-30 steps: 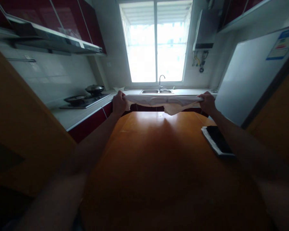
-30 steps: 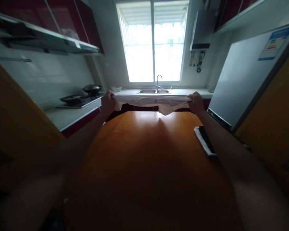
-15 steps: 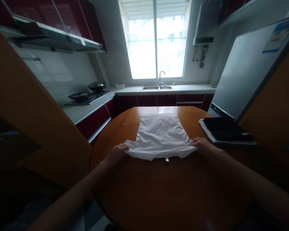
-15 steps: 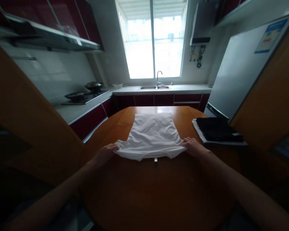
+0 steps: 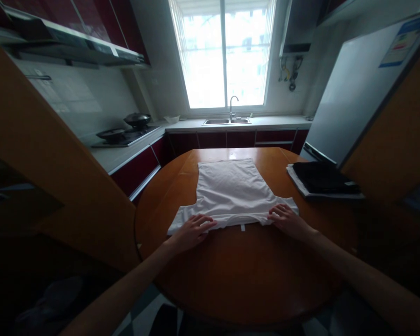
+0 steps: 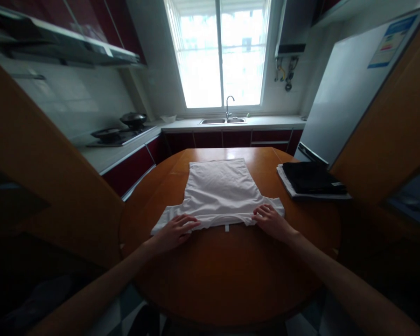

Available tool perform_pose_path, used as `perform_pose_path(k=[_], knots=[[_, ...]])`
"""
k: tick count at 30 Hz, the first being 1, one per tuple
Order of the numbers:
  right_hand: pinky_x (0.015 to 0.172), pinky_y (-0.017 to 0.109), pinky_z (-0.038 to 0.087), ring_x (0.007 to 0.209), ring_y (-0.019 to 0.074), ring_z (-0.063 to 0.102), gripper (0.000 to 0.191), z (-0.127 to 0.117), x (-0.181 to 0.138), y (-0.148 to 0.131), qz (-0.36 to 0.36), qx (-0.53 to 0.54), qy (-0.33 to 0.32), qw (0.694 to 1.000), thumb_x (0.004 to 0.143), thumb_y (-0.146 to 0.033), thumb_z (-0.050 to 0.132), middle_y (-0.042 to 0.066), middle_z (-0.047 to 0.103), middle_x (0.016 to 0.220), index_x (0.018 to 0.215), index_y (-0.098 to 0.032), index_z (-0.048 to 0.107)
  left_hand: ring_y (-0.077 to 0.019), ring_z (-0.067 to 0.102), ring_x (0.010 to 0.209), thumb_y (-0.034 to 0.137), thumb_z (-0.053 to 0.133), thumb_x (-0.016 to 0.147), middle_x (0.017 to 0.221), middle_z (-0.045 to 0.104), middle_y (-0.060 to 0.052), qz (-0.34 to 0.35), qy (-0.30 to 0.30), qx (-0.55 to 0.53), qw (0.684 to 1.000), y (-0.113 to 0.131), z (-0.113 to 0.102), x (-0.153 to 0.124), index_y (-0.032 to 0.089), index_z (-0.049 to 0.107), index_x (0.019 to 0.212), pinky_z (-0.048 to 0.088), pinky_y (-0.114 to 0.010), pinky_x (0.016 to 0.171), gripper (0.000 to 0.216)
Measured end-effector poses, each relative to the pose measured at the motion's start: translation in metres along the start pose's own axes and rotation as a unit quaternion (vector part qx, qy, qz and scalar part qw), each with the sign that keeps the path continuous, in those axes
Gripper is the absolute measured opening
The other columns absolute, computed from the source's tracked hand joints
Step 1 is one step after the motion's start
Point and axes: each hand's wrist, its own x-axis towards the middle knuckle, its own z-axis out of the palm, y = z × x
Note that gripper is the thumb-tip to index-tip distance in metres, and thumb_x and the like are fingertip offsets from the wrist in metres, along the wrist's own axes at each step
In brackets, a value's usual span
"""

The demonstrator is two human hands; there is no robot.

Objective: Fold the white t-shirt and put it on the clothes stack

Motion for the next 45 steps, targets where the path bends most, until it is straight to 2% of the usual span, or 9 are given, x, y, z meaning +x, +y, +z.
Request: perform_pose_path(k=[6, 10, 14, 18, 26, 29, 33, 38, 45], knots=[[0.081, 0.038, 0.051, 0.086, 0.0225, 0.060, 0.035, -0.008, 0.001, 0.002, 0.120, 0.169, 0.062, 0.976, 0.104, -0.034, 0.038, 0.007, 0.066, 0.090, 0.085, -0.023, 0.065, -0.0184, 0.065, 0.092, 0.019, 0.043, 0.100, 0.104, 0.070, -0.006, -0.086, 0.074, -0.131, 0.985, -0.007, -0.001, 0.011, 0.024, 0.070, 0.108, 0.053, -0.032, 0.086, 0.029], [0.076, 0.034, 0.050, 0.078, 0.0205, 0.057, 0.046, -0.019, 0.001, -0.002, 0.129, 0.220, 0.029, 0.967, 0.105, -0.042, 0.036, 0.005, 0.062, 0.078, 0.071, -0.022, 0.059, -0.0192, 0.065, 0.097, 0.024, 0.047, 0.100, 0.108, 0.069, -0.006, -0.096, 0.060, -0.172, 0.979, -0.009, -0.016, 0.008, 0.022, 0.071, 0.101, 0.052, -0.033, 0.089, 0.024], [0.090, 0.039, 0.049, 0.095, 0.0225, 0.061, 0.033, -0.024, -0.004, -0.011, 0.047, 0.216, -0.037, 0.975, 0.101, -0.038, 0.049, 0.007, 0.070, 0.097, 0.081, -0.023, 0.070, -0.0248, 0.057, 0.117, 0.033, 0.063, 0.095, 0.124, 0.064, -0.007, -0.038, 0.013, -0.119, 0.992, 0.012, -0.019, 0.005, 0.027, 0.069, 0.118, 0.045, -0.041, 0.104, 0.025], [0.101, 0.047, 0.044, 0.113, 0.0267, 0.059, 0.019, -0.021, -0.012, -0.024, 0.033, 0.163, -0.013, 0.986, 0.097, -0.034, 0.057, 0.008, 0.068, 0.120, 0.100, -0.027, 0.075, -0.0251, 0.056, 0.115, 0.038, 0.063, 0.097, 0.120, 0.064, -0.007, 0.016, -0.026, -0.088, 0.996, 0.037, -0.006, 0.003, 0.032, 0.066, 0.128, 0.042, -0.042, 0.104, 0.032], [0.098, 0.046, 0.048, 0.108, 0.0253, 0.062, 0.023, -0.013, -0.032, -0.057, 0.016, 0.195, -0.020, 0.980, 0.097, -0.033, 0.057, 0.007, 0.068, 0.117, 0.113, -0.032, 0.074, -0.0238, 0.059, 0.111, 0.039, 0.059, 0.099, 0.116, 0.066, -0.005, 0.031, -0.050, -0.128, 0.990, 0.060, -0.009, 0.001, 0.035, 0.069, 0.126, 0.043, -0.041, 0.104, 0.029], [0.096, 0.046, 0.050, 0.106, 0.0273, 0.063, 0.027, -0.009, -0.037, -0.042, 0.116, 0.201, 0.063, 0.971, 0.099, -0.035, 0.051, 0.008, 0.069, 0.113, 0.111, -0.032, 0.075, -0.0212, 0.062, 0.109, 0.034, 0.051, 0.102, 0.118, 0.067, -0.005, -0.012, -0.009, -0.169, 0.986, 0.042, -0.012, -0.003, 0.033, 0.068, 0.126, 0.047, -0.035, 0.100, 0.030], [0.096, 0.050, 0.051, 0.107, 0.0345, 0.062, 0.039, -0.005, -0.046, 0.008, 0.390, 0.062, 0.209, 0.894, 0.100, -0.040, 0.041, 0.016, 0.069, 0.110, 0.114, -0.023, 0.073, -0.0263, 0.060, 0.112, 0.033, 0.045, 0.101, 0.120, 0.066, -0.010, -0.224, 0.158, -0.084, 0.958, -0.012, -0.005, -0.020, 0.024, 0.068, 0.124, 0.048, -0.041, 0.101, 0.034], [0.076, 0.042, 0.055, 0.086, 0.0319, 0.070, 0.041, 0.004, -0.057, 0.055, 0.540, 0.007, 0.071, 0.838, 0.092, -0.052, 0.053, 0.018, 0.073, 0.093, 0.094, -0.017, 0.074, -0.0315, 0.060, 0.097, 0.040, 0.051, 0.093, 0.111, 0.064, -0.014, -0.401, 0.133, 0.080, 0.903, -0.050, 0.015, -0.056, 0.021, 0.073, 0.115, 0.052, -0.047, 0.086, 0.036], [0.054, 0.024, 0.045, 0.067, 0.0199, 0.069, 0.002, 0.005, -0.037, 0.081, 0.528, 0.148, 0.018, 0.836, 0.071, -0.018, 0.069, 0.006, 0.073, 0.072, 0.070, -0.019, 0.067, -0.0225, 0.065, 0.084, 0.033, 0.048, 0.091, 0.093, 0.063, -0.006, -0.346, 0.171, -0.049, 0.921, -0.054, 0.012, -0.062, 0.024, 0.075, 0.102, 0.055, -0.032, 0.079, 0.031]])
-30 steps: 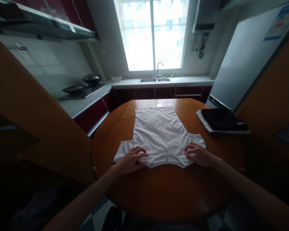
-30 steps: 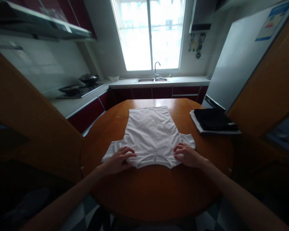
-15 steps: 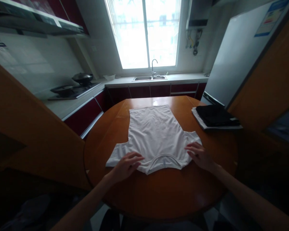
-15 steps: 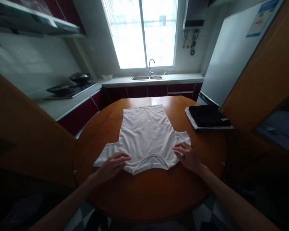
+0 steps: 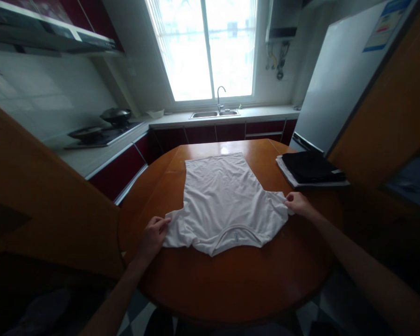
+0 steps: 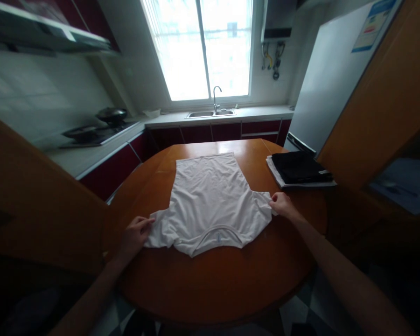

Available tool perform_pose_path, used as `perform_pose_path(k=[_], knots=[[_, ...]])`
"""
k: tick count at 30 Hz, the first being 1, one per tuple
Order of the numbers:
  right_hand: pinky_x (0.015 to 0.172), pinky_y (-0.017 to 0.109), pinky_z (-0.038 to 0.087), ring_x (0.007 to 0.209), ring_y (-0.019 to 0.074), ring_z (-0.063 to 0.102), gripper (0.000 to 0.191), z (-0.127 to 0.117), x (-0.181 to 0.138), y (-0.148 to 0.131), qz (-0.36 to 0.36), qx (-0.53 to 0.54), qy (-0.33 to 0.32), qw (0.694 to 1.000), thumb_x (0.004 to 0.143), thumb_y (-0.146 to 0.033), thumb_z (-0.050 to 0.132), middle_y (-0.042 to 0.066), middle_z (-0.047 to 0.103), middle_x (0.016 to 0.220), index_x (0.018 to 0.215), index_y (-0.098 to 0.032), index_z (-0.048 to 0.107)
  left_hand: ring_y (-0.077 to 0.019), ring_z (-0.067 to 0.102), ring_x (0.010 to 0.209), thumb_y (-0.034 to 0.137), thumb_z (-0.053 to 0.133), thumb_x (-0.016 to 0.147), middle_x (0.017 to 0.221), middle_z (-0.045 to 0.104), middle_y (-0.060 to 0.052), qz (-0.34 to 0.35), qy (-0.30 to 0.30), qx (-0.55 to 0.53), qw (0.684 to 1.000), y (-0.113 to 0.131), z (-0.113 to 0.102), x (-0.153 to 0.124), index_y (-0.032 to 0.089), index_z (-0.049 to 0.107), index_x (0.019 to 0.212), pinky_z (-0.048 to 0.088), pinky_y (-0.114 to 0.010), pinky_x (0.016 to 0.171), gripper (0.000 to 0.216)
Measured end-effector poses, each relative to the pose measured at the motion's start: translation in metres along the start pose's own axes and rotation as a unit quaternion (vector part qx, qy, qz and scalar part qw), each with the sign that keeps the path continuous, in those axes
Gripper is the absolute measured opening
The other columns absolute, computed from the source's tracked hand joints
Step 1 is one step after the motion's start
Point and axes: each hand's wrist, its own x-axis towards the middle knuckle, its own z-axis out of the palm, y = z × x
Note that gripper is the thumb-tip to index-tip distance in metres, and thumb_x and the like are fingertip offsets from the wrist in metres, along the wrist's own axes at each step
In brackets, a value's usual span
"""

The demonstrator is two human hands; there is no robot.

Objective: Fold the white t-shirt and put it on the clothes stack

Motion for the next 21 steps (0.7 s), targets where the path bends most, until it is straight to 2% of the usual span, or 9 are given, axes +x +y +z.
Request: perform_pose_path(k=[3, 6, 8, 10, 13, 15, 17, 19, 21], knots=[[0.059, 0.026, 0.048, 0.071, 0.0211, 0.068, 0.008, -0.017, 0.017, -0.003, -0.006, 0.003, 0.027, 1.000, 0.073, -0.015, 0.065, 0.007, 0.073, 0.079, 0.080, -0.018, 0.067, -0.0236, 0.064, 0.089, 0.030, 0.052, 0.087, 0.097, 0.062, -0.007, -0.015, 0.019, 0.041, 0.999, -0.001, -0.014, 0.014, 0.024, 0.075, 0.098, 0.055, -0.034, 0.085, 0.027], [0.071, 0.036, 0.052, 0.085, 0.0294, 0.067, 0.021, -0.026, 0.017, -0.012, -0.042, -0.091, 0.108, 0.989, 0.078, -0.020, 0.065, 0.016, 0.072, 0.096, 0.098, -0.016, 0.068, -0.0283, 0.061, 0.103, 0.026, 0.055, 0.087, 0.113, 0.063, -0.010, -0.013, 0.028, 0.111, 0.993, 0.010, -0.018, 0.018, 0.023, 0.075, 0.103, 0.051, -0.043, 0.095, 0.026], [0.082, 0.046, 0.052, 0.100, 0.0364, 0.063, 0.028, -0.021, 0.002, -0.024, -0.103, -0.141, 0.167, 0.970, 0.084, -0.023, 0.062, 0.022, 0.068, 0.112, 0.111, -0.015, 0.067, -0.0299, 0.059, 0.111, 0.021, 0.053, 0.089, 0.122, 0.063, -0.010, 0.021, 0.026, 0.111, 0.993, 0.027, -0.012, 0.015, 0.024, 0.074, 0.108, 0.049, -0.047, 0.099, 0.027], [0.092, 0.051, 0.050, 0.112, 0.0376, 0.058, 0.031, -0.008, -0.022, -0.040, -0.195, -0.133, 0.185, 0.954, 0.090, -0.021, 0.054, 0.021, 0.064, 0.121, 0.118, -0.017, 0.066, -0.0283, 0.060, 0.113, 0.018, 0.051, 0.092, 0.122, 0.065, -0.010, 0.076, 0.006, 0.058, 0.995, 0.049, 0.000, 0.008, 0.024, 0.073, 0.108, 0.049, -0.045, 0.100, 0.028], [0.102, 0.050, 0.048, 0.118, 0.0317, 0.057, 0.034, 0.018, -0.063, -0.060, -0.343, -0.065, 0.089, 0.933, 0.095, -0.018, 0.045, 0.014, 0.064, 0.123, 0.121, -0.024, 0.067, -0.0241, 0.065, 0.107, 0.020, 0.047, 0.097, 0.116, 0.068, -0.008, 0.140, -0.044, -0.039, 0.988, 0.084, 0.021, -0.002, 0.024, 0.073, 0.105, 0.052, -0.040, 0.096, 0.028], [0.107, 0.050, 0.046, 0.126, 0.0301, 0.054, 0.037, 0.032, -0.084, -0.066, -0.402, -0.049, 0.005, 0.915, 0.097, -0.023, 0.047, 0.011, 0.061, 0.133, 0.129, -0.027, 0.064, -0.0228, 0.067, 0.107, 0.025, 0.047, 0.100, 0.119, 0.070, -0.007, 0.167, -0.085, -0.068, 0.980, 0.103, 0.034, -0.005, 0.026, 0.073, 0.110, 0.053, -0.038, 0.096, 0.027], [0.114, 0.052, 0.040, 0.139, 0.0311, 0.045, 0.044, 0.039, -0.099, -0.066, -0.420, -0.061, -0.052, 0.904, 0.098, -0.032, 0.051, 0.012, 0.052, 0.149, 0.141, -0.026, 0.057, -0.0258, 0.061, 0.123, 0.032, 0.051, 0.101, 0.134, 0.065, -0.008, 0.202, -0.129, -0.051, 0.970, 0.116, 0.043, -0.009, 0.027, 0.069, 0.124, 0.048, -0.043, 0.107, 0.030], [0.119, 0.055, 0.031, 0.148, 0.0329, 0.034, 0.054, 0.040, -0.111, -0.062, -0.413, -0.085, -0.081, 0.903, 0.098, -0.040, 0.055, 0.013, 0.040, 0.160, 0.149, -0.024, 0.050, -0.0320, 0.043, 0.143, 0.040, 0.056, 0.099, 0.153, 0.050, -0.010, 0.237, -0.170, -0.007, 0.957, 0.123, 0.048, -0.015, 0.029, 0.057, 0.142, 0.034, -0.054, 0.118, 0.044], [0.122, 0.056, 0.025, 0.153, 0.0338, 0.025, 0.062, 0.037, -0.122, -0.058, -0.401, -0.106, -0.101, 0.904, 0.097, -0.044, 0.056, 0.014, 0.030, 0.165, 0.154, -0.024, 0.043, -0.0369, 0.024, 0.153, 0.047, 0.056, 0.098, 0.164, 0.032, -0.011, 0.257, -0.215, 0.030, 0.942, 0.126, 0.046, -0.025, 0.032, 0.043, 0.153, 0.021, -0.063, 0.120, 0.059]])
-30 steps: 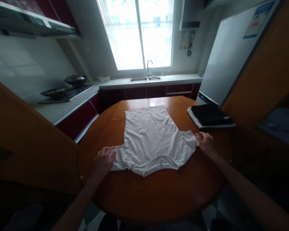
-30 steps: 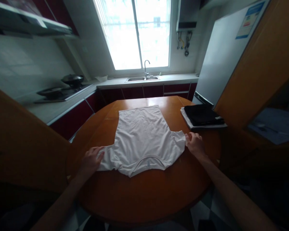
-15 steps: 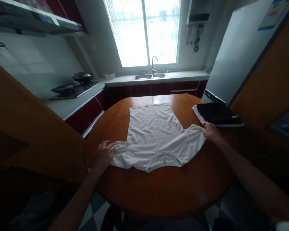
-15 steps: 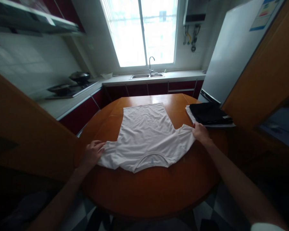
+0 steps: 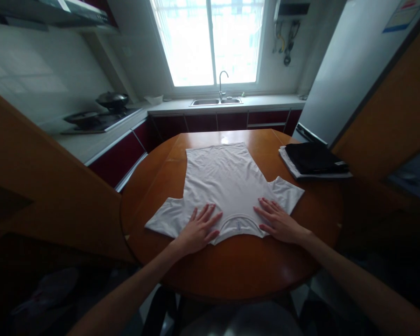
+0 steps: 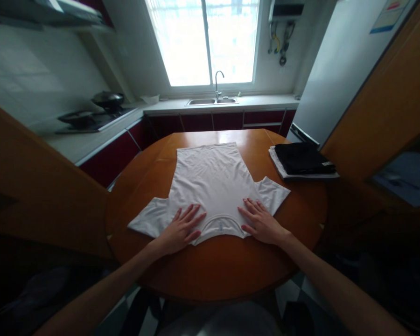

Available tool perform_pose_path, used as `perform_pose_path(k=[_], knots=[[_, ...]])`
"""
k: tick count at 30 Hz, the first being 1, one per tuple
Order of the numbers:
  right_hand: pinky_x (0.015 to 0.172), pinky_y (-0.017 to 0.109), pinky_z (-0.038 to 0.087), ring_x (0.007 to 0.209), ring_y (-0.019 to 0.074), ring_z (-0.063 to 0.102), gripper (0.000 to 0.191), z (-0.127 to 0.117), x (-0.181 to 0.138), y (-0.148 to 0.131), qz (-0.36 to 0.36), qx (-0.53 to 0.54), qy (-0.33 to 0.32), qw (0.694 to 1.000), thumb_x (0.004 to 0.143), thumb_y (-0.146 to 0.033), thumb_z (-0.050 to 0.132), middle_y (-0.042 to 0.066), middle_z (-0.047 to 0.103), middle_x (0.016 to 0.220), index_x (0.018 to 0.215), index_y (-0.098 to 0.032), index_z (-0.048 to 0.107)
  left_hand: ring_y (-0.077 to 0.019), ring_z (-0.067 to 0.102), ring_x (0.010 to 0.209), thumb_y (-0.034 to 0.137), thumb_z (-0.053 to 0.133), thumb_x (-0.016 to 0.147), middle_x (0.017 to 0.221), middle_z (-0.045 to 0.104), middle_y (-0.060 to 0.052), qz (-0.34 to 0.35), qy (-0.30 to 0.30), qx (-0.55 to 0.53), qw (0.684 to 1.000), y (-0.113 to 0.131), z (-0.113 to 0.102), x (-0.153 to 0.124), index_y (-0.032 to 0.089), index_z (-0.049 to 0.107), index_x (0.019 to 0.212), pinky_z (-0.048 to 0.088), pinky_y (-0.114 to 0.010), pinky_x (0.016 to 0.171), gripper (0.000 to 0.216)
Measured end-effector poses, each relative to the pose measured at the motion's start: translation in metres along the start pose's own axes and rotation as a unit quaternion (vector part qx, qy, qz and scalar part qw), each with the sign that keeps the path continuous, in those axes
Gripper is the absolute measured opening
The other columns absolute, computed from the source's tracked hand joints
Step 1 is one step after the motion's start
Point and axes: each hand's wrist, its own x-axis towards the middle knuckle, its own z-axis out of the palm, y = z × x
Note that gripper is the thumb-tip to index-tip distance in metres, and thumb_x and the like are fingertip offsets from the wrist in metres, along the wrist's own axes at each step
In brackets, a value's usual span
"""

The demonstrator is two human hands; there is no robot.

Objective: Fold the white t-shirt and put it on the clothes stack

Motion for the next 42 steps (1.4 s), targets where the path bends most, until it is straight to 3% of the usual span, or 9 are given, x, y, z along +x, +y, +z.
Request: perform_pose_path(k=[6, 11, 13, 19, 23, 27, 31, 36, 42], knots=[[0.122, 0.057, 0.024, 0.154, 0.0314, 0.020, 0.063, -0.004, -0.021, -0.022, 0.002, -0.004, -0.025, 1.000, 0.099, -0.045, 0.053, 0.012, 0.025, 0.167, 0.157, -0.027, 0.037, -0.0356, 0.012, 0.156, 0.056, 0.048, 0.100, 0.169, 0.018, -0.006, 0.000, -0.082, -0.022, 0.996, 0.006, -0.018, -0.028, 0.039, 0.026, 0.160, 0.015, -0.064, 0.121, 0.067], [0.121, 0.050, 0.030, 0.151, 0.0260, 0.030, 0.049, -0.010, 0.018, 0.001, 0.045, -0.018, 0.062, 0.997, 0.105, -0.037, 0.036, 0.012, 0.040, 0.161, 0.149, -0.021, 0.048, -0.0257, 0.036, 0.149, 0.045, 0.033, 0.106, 0.161, 0.039, -0.008, -0.132, 0.059, -0.047, 0.988, -0.043, -0.035, 0.000, 0.026, 0.046, 0.152, 0.031, -0.048, 0.121, 0.052], [0.121, 0.049, 0.031, 0.150, 0.0262, 0.033, 0.049, -0.007, 0.038, 0.017, 0.047, -0.030, 0.081, 0.995, 0.105, -0.037, 0.035, 0.012, 0.042, 0.159, 0.148, -0.019, 0.050, -0.0267, 0.036, 0.149, 0.040, 0.034, 0.105, 0.159, 0.042, -0.012, -0.172, 0.101, -0.011, 0.980, -0.068, -0.034, 0.015, 0.021, 0.048, 0.151, 0.031, -0.049, 0.121, 0.051], [0.119, 0.059, 0.029, 0.152, 0.0308, 0.028, 0.058, 0.019, 0.050, 0.047, 0.082, -0.098, 0.025, 0.992, 0.104, -0.045, 0.033, 0.015, 0.036, 0.162, 0.154, -0.016, 0.043, -0.0340, 0.013, 0.156, 0.056, 0.035, 0.104, 0.169, 0.018, -0.009, -0.203, -0.027, 0.054, 0.977, -0.111, -0.016, 0.031, 0.030, 0.032, 0.159, 0.015, -0.068, 0.119, 0.061], [0.119, 0.062, 0.025, 0.152, 0.0321, 0.028, 0.057, 0.017, 0.045, 0.043, 0.088, -0.123, 0.038, 0.988, 0.104, -0.044, 0.035, 0.017, 0.037, 0.161, 0.152, -0.015, 0.044, -0.0336, 0.013, 0.156, 0.051, 0.037, 0.105, 0.168, 0.022, -0.009, -0.196, -0.011, 0.041, 0.980, -0.117, -0.022, 0.040, 0.029, 0.038, 0.156, 0.011, -0.070, 0.119, 0.057], [0.118, 0.058, 0.030, 0.145, 0.0317, 0.040, 0.046, -0.002, 0.043, 0.000, 0.039, -0.071, 0.114, 0.990, 0.102, -0.039, 0.044, 0.015, 0.050, 0.152, 0.141, -0.019, 0.057, -0.0274, 0.038, 0.146, 0.043, 0.042, 0.104, 0.156, 0.046, -0.011, -0.097, 0.078, -0.032, 0.992, -0.094, -0.038, 0.023, 0.026, 0.050, 0.149, 0.032, -0.051, 0.121, 0.048], [0.116, 0.049, 0.037, 0.136, 0.0262, 0.049, 0.036, -0.005, 0.040, -0.087, -0.107, 0.060, 0.063, 0.990, 0.100, -0.032, 0.051, 0.010, 0.058, 0.144, 0.133, -0.024, 0.063, -0.0223, 0.056, 0.128, 0.040, 0.044, 0.105, 0.138, 0.060, -0.008, -0.043, 0.092, -0.074, 0.992, -0.058, -0.044, -0.030, 0.028, 0.059, 0.140, 0.045, -0.040, 0.112, 0.040], [0.126, 0.053, 0.018, 0.150, 0.0264, 0.031, 0.055, 0.015, 0.042, -0.169, -0.221, 0.145, -0.071, 0.962, 0.102, -0.044, 0.050, 0.010, 0.042, 0.160, 0.151, -0.021, 0.046, -0.0305, 0.029, 0.151, 0.043, 0.039, 0.105, 0.160, 0.040, -0.009, -0.126, 0.036, 0.014, 0.991, -0.051, -0.035, -0.077, 0.026, 0.045, 0.153, 0.022, -0.056, 0.123, 0.051], [0.128, 0.049, 0.012, 0.153, 0.0255, 0.025, 0.067, 0.022, 0.032, -0.171, -0.237, 0.180, -0.152, 0.943, 0.100, -0.052, 0.053, 0.012, 0.035, 0.163, 0.155, -0.016, 0.041, -0.0333, 0.013, 0.156, 0.054, 0.038, 0.104, 0.168, 0.021, -0.009, -0.165, -0.051, 0.037, 0.984, -0.078, -0.034, -0.087, 0.029, 0.034, 0.159, 0.014, -0.061, 0.122, 0.060]])
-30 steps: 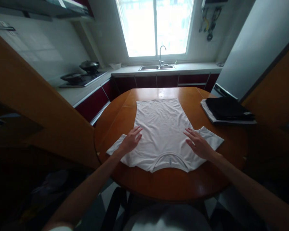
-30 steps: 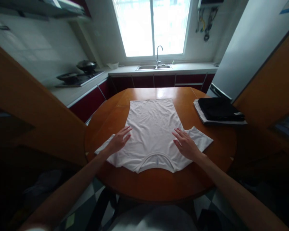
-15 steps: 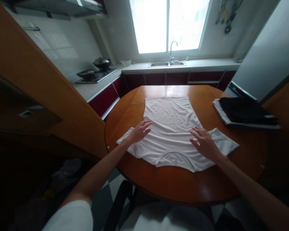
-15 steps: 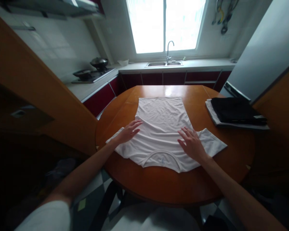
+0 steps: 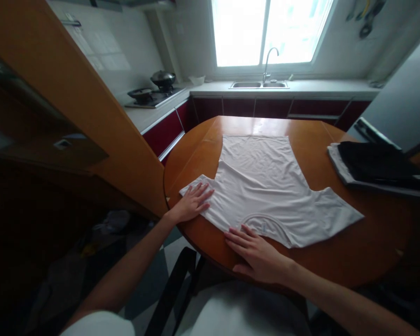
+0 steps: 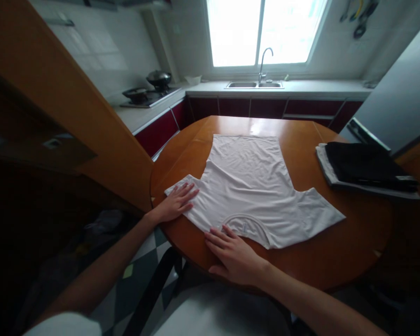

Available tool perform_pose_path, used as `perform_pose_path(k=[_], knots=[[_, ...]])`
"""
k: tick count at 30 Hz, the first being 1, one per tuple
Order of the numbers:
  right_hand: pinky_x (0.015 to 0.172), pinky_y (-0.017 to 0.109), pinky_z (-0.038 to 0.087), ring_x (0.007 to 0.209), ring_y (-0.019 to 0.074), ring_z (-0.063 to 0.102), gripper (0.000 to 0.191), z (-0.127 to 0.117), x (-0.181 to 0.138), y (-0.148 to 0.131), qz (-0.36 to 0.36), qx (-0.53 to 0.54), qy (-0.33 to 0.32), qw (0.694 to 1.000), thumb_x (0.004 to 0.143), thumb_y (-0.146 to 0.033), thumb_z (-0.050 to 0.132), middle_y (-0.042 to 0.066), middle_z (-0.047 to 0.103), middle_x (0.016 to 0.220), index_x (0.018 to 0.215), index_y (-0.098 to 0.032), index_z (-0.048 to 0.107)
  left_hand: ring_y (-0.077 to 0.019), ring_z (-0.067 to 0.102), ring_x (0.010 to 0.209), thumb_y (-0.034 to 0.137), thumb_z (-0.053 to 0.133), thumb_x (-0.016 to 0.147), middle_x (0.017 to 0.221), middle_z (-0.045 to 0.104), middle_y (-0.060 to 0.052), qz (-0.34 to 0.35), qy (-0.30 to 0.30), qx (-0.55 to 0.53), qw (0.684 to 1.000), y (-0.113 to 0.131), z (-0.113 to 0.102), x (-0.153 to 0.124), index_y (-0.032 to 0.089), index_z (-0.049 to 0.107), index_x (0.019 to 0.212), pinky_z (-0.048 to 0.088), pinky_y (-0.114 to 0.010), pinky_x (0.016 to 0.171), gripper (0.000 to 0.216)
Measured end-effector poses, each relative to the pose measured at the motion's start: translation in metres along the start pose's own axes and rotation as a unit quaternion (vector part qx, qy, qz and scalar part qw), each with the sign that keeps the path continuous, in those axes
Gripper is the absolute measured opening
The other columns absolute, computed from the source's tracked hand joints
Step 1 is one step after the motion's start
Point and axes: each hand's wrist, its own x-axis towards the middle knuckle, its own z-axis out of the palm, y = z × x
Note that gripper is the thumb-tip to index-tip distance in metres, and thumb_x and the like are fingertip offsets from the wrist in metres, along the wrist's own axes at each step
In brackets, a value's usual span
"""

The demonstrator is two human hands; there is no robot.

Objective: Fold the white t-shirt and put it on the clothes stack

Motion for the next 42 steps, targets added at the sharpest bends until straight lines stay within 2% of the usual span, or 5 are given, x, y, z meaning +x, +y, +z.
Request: perform_pose_path(k=[10, 18, 30, 36, 42], knots=[[0.127, 0.049, 0.017, 0.152, 0.0226, 0.029, 0.050, -0.006, -0.008, -0.009, 0.000, -0.008, 0.067, 0.998, 0.104, -0.043, 0.047, 0.010, 0.042, 0.160, 0.147, -0.018, 0.051, -0.0267, 0.021, 0.155, 0.045, 0.037, 0.105, 0.164, 0.032, -0.009, 0.065, 0.081, -0.035, 0.994, 0.071, -0.008, 0.016, 0.022, 0.038, 0.156, 0.019, -0.054, 0.125, 0.056], [0.120, 0.054, 0.033, 0.147, 0.0244, 0.039, 0.048, -0.052, -0.099, 0.068, 0.253, -0.108, 0.345, 0.897, 0.103, -0.020, 0.034, 0.011, 0.052, 0.151, 0.148, -0.024, 0.051, -0.0297, 0.023, 0.154, 0.046, 0.046, 0.102, 0.165, 0.032, -0.005, 0.153, 0.050, -0.036, 0.986, 0.099, 0.014, 0.030, 0.036, 0.039, 0.156, 0.025, -0.059, 0.122, 0.055], [0.123, 0.057, 0.020, 0.155, 0.0299, 0.018, 0.063, -0.028, -0.116, 0.071, 0.306, -0.205, 0.157, 0.917, 0.100, -0.044, 0.049, 0.016, 0.026, 0.166, 0.156, -0.018, 0.037, -0.0360, 0.011, 0.155, 0.055, 0.051, 0.098, 0.168, 0.020, -0.004, 0.135, 0.031, 0.005, 0.990, 0.103, 0.022, 0.035, 0.038, 0.032, 0.158, 0.020, -0.065, 0.121, 0.065], [0.120, 0.058, 0.027, 0.154, 0.0296, 0.020, 0.062, -0.025, -0.119, 0.060, 0.295, -0.211, 0.153, 0.919, 0.102, -0.044, 0.047, 0.016, 0.028, 0.165, 0.157, -0.019, 0.036, -0.0369, 0.010, 0.156, 0.056, 0.053, 0.097, 0.169, 0.017, -0.005, 0.156, 0.004, -0.006, 0.988, 0.103, 0.006, 0.017, 0.040, 0.021, 0.161, 0.022, -0.066, 0.119, 0.073], [0.119, 0.056, 0.032, 0.150, 0.0296, 0.032, 0.052, -0.084, -0.086, 0.123, 0.307, -0.184, 0.239, 0.903, 0.104, -0.042, 0.039, 0.015, 0.037, 0.161, 0.151, -0.020, 0.046, -0.0304, 0.028, 0.152, 0.048, 0.042, 0.102, 0.164, 0.034, -0.012, 0.067, 0.118, -0.071, 0.988, 0.050, -0.025, 0.097, 0.023, 0.037, 0.157, 0.028, -0.055, 0.121, 0.060]])
